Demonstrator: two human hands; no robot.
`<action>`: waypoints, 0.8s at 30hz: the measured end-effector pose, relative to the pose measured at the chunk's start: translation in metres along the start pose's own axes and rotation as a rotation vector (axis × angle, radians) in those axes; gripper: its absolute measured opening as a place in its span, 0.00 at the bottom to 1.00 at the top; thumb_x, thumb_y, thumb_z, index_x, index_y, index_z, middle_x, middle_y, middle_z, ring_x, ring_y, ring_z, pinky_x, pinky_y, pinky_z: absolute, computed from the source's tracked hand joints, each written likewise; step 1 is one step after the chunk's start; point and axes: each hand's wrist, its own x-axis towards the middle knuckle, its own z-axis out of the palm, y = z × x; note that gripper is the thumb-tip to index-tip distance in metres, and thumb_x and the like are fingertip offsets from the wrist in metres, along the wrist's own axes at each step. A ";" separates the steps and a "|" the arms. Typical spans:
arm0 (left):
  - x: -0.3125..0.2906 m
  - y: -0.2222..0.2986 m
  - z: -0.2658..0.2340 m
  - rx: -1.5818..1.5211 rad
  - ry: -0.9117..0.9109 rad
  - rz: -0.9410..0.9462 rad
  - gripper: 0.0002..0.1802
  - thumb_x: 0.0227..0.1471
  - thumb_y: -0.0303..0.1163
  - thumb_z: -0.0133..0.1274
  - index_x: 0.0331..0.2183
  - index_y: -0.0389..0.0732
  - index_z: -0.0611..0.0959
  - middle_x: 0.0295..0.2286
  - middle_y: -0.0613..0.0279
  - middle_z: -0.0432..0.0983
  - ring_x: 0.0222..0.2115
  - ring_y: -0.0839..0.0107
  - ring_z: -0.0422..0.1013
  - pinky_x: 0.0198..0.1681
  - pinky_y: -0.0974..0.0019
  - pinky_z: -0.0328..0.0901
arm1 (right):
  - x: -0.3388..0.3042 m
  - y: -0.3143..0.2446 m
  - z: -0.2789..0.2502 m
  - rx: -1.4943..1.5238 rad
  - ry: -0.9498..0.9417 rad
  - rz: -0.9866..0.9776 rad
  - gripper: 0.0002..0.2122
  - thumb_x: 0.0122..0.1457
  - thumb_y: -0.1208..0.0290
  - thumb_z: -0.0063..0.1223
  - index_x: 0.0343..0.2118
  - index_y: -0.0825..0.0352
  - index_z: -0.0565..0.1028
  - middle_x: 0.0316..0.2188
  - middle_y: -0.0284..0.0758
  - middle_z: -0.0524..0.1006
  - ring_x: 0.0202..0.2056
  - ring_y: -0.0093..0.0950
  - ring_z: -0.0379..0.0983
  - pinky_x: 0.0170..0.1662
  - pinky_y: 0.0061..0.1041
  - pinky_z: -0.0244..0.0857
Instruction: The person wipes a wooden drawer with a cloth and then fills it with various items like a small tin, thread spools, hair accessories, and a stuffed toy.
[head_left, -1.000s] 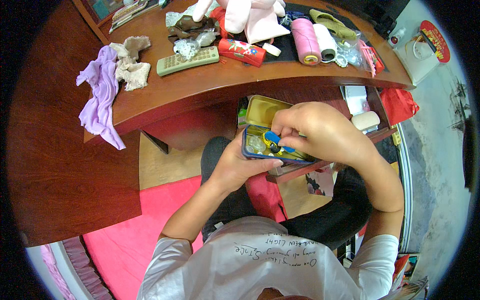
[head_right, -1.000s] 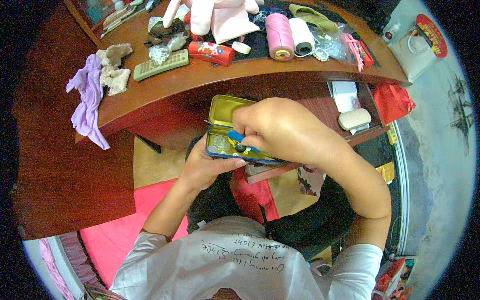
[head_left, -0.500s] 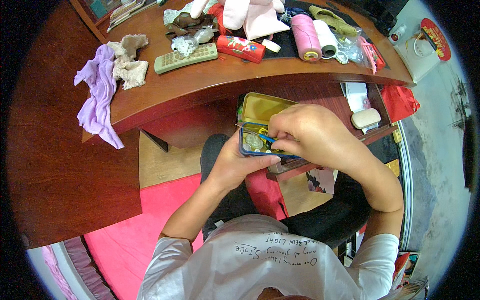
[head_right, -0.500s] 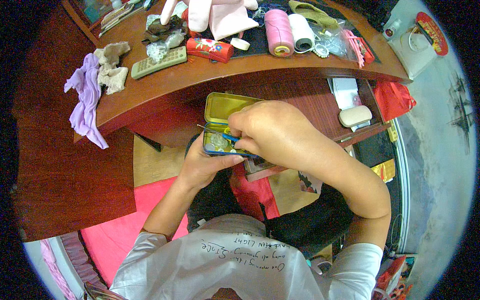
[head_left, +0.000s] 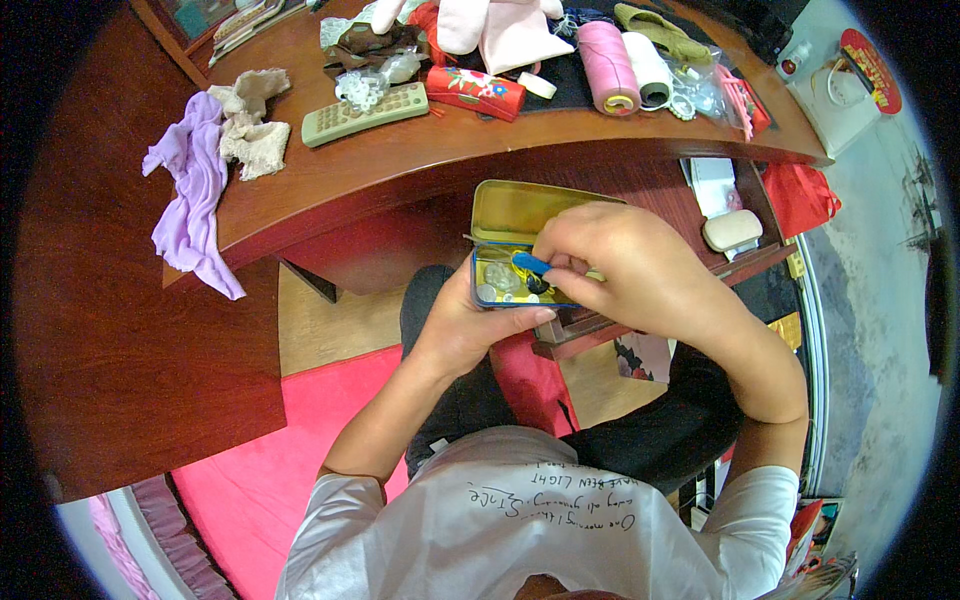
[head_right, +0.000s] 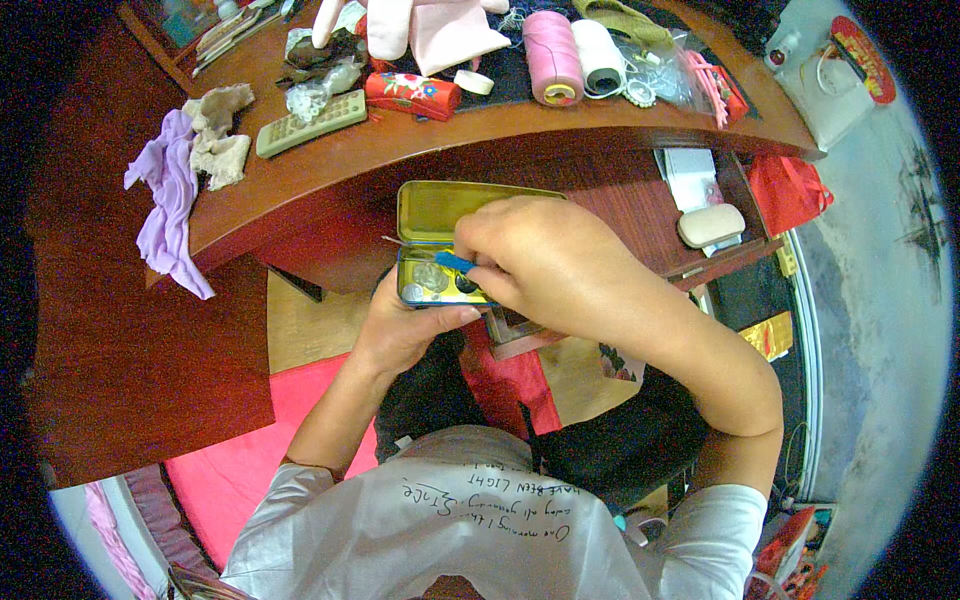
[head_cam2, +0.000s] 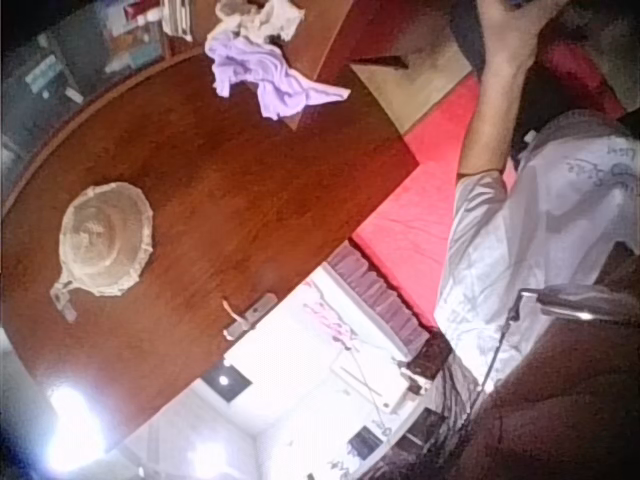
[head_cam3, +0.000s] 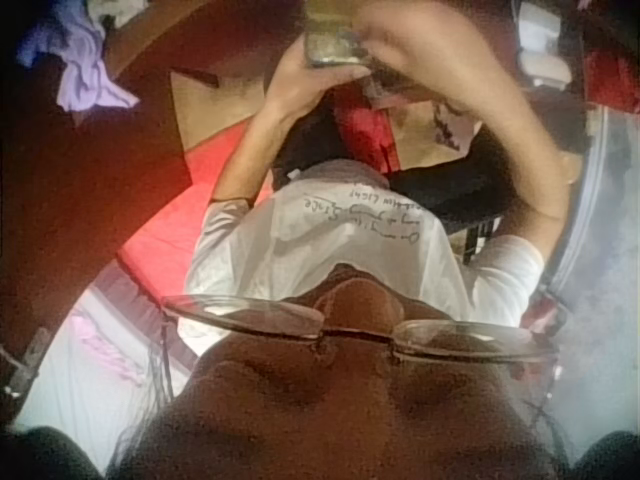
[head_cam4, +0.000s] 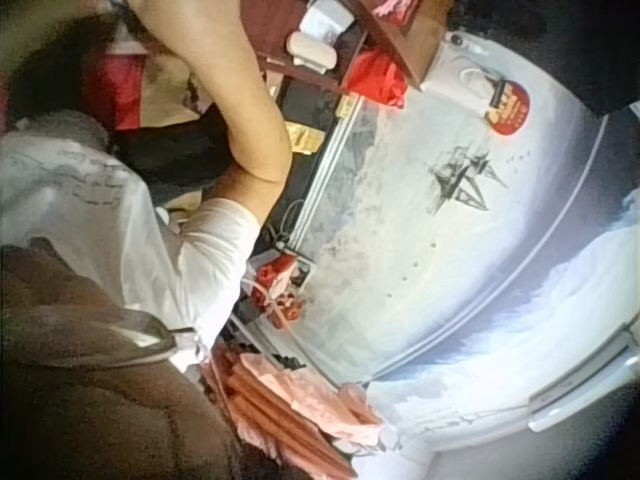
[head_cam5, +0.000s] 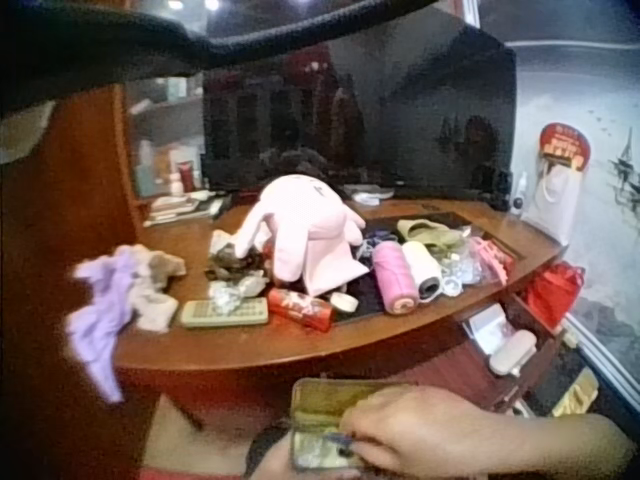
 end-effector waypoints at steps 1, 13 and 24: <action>0.000 0.000 -0.001 0.014 0.004 -0.006 0.32 0.43 0.15 0.65 0.51 0.37 0.71 0.45 0.62 0.75 0.45 0.71 0.73 0.51 0.64 0.69 | 0.000 -0.001 -0.001 0.038 0.034 -0.001 0.07 0.50 0.72 0.59 0.31 0.67 0.74 0.28 0.41 0.76 0.33 0.43 0.75 0.38 0.40 0.69; 0.003 -0.001 -0.005 -0.002 -0.006 0.000 0.33 0.45 0.16 0.64 0.53 0.36 0.69 0.47 0.60 0.75 0.47 0.70 0.73 0.53 0.63 0.68 | -0.011 0.007 -0.022 -0.013 -0.009 -0.031 0.06 0.50 0.75 0.60 0.30 0.68 0.77 0.28 0.41 0.75 0.34 0.43 0.73 0.39 0.39 0.68; 0.000 -0.003 -0.002 -0.012 0.005 -0.042 0.33 0.44 0.13 0.63 0.53 0.36 0.70 0.47 0.59 0.74 0.47 0.69 0.73 0.53 0.63 0.69 | -0.012 0.004 0.002 -0.072 0.006 -0.004 0.08 0.48 0.76 0.62 0.32 0.69 0.78 0.28 0.40 0.75 0.35 0.43 0.73 0.38 0.39 0.67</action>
